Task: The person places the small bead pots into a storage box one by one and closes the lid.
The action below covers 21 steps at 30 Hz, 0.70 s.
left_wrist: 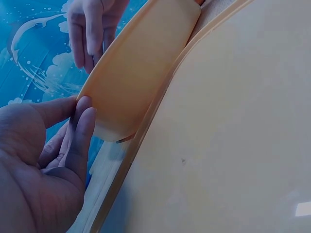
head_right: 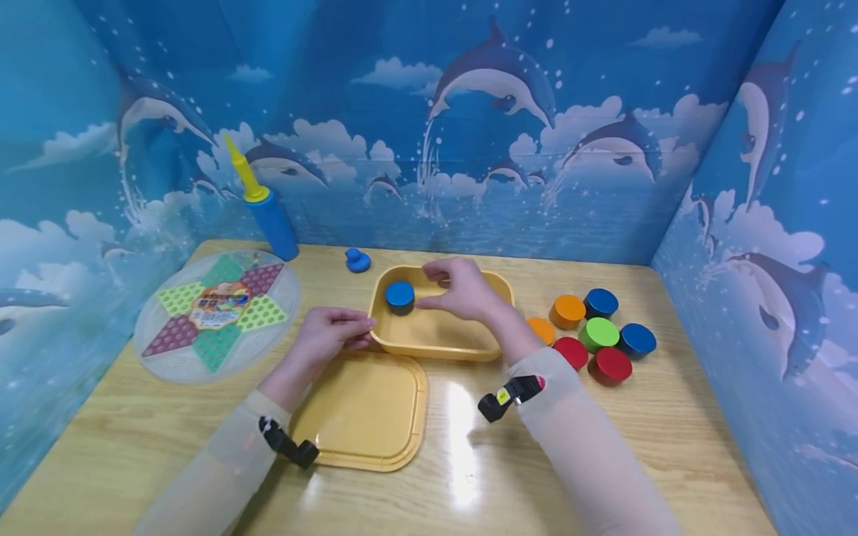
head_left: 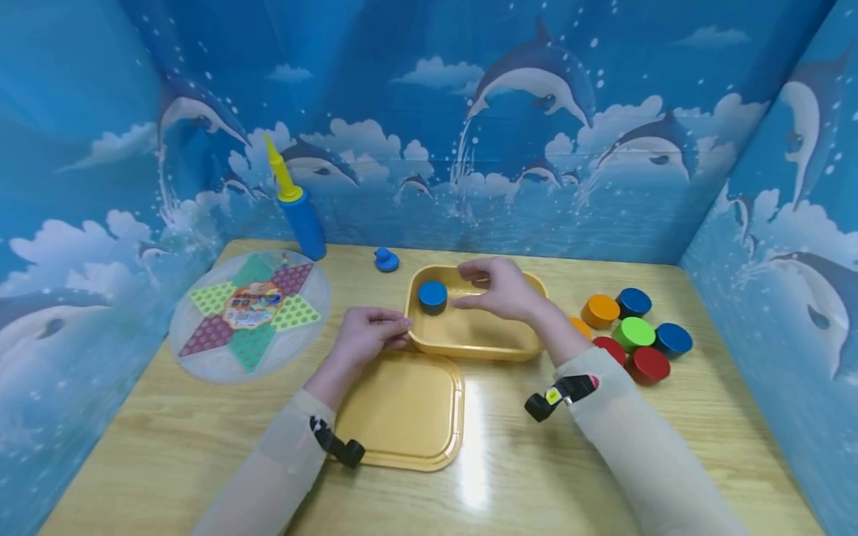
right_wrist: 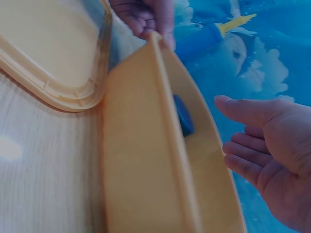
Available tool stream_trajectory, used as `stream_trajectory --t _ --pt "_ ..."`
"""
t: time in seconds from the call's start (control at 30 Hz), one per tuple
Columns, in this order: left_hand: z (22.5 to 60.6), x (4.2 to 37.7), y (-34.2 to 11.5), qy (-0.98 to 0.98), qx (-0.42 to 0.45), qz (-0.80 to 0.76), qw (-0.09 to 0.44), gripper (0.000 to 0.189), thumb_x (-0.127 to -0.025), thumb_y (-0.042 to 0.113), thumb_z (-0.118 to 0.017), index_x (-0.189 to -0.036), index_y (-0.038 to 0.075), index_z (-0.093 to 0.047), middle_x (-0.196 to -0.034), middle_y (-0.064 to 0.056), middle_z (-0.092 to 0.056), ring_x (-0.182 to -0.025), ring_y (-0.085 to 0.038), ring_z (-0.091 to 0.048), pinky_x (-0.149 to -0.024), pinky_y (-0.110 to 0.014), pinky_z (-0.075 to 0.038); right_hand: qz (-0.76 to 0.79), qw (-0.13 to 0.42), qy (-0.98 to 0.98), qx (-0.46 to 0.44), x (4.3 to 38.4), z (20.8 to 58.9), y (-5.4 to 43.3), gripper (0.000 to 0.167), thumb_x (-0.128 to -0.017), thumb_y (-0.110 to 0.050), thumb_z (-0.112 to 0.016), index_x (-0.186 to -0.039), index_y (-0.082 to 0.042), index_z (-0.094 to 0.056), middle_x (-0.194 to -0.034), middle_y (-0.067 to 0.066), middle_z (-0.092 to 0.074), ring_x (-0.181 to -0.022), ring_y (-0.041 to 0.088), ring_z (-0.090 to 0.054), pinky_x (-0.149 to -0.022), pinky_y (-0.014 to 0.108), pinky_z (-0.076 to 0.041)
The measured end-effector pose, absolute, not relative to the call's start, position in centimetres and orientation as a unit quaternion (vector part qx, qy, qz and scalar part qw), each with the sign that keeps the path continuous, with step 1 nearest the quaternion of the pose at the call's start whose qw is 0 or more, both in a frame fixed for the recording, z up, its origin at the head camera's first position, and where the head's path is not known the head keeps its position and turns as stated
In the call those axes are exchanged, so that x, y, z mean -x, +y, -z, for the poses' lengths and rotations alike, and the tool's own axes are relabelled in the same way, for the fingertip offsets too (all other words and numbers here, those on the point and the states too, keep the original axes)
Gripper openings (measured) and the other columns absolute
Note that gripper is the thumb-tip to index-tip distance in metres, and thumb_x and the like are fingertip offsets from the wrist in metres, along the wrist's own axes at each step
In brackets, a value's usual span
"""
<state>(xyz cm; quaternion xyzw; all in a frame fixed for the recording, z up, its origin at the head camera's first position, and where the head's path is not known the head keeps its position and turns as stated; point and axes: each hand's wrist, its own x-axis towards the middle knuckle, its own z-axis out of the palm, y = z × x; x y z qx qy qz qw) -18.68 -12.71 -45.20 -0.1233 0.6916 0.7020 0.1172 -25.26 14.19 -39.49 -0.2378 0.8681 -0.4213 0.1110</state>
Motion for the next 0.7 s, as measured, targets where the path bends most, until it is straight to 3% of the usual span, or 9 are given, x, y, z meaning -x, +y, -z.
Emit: stream_trajectory --t 0.23,0.53,0.7 --pt "45.2 18.6 -12.7 0.688 0.122 -0.706 0.116 0.022 -0.096 0.003 -0.079 -0.113 -0.009 -0.074 -0.097 -0.019 -0.076 -0.078 -0.02 -0.076 -0.076 -0.033 -0.067 0.439 0.115 0.861 0.23 23.9 37.6 16.7 0.068 -0.092 -0.023 -0.087 -0.149 0.0 -0.057 -0.148 0.022 -0.059 -0.136 0.04 -0.056 -0.114 0.054 -0.049" --pt "45.2 18.7 -12.6 0.699 0.13 -0.693 0.118 0.021 -0.097 0.006 -0.079 -0.114 -0.006 -0.074 -0.099 -0.018 -0.075 -0.081 -0.021 -0.076 -0.077 -0.033 -0.067 0.428 0.086 0.874 0.214 22.2 36.3 20.5 0.066 -0.094 -0.027 -0.085 -0.149 -0.003 -0.058 -0.148 0.016 -0.06 -0.136 0.035 -0.057 -0.113 0.048 -0.05" --pt "45.2 18.7 -12.7 0.705 0.134 -0.686 0.12 0.02 -0.097 0.008 -0.079 -0.113 -0.003 -0.076 -0.101 -0.018 -0.075 -0.084 -0.023 -0.076 -0.079 -0.034 -0.067 0.411 0.082 0.886 0.198 21.2 35.9 22.5 0.066 -0.094 -0.029 -0.085 -0.149 -0.004 -0.058 -0.149 0.018 -0.059 -0.136 0.036 -0.057 -0.114 0.053 -0.049"
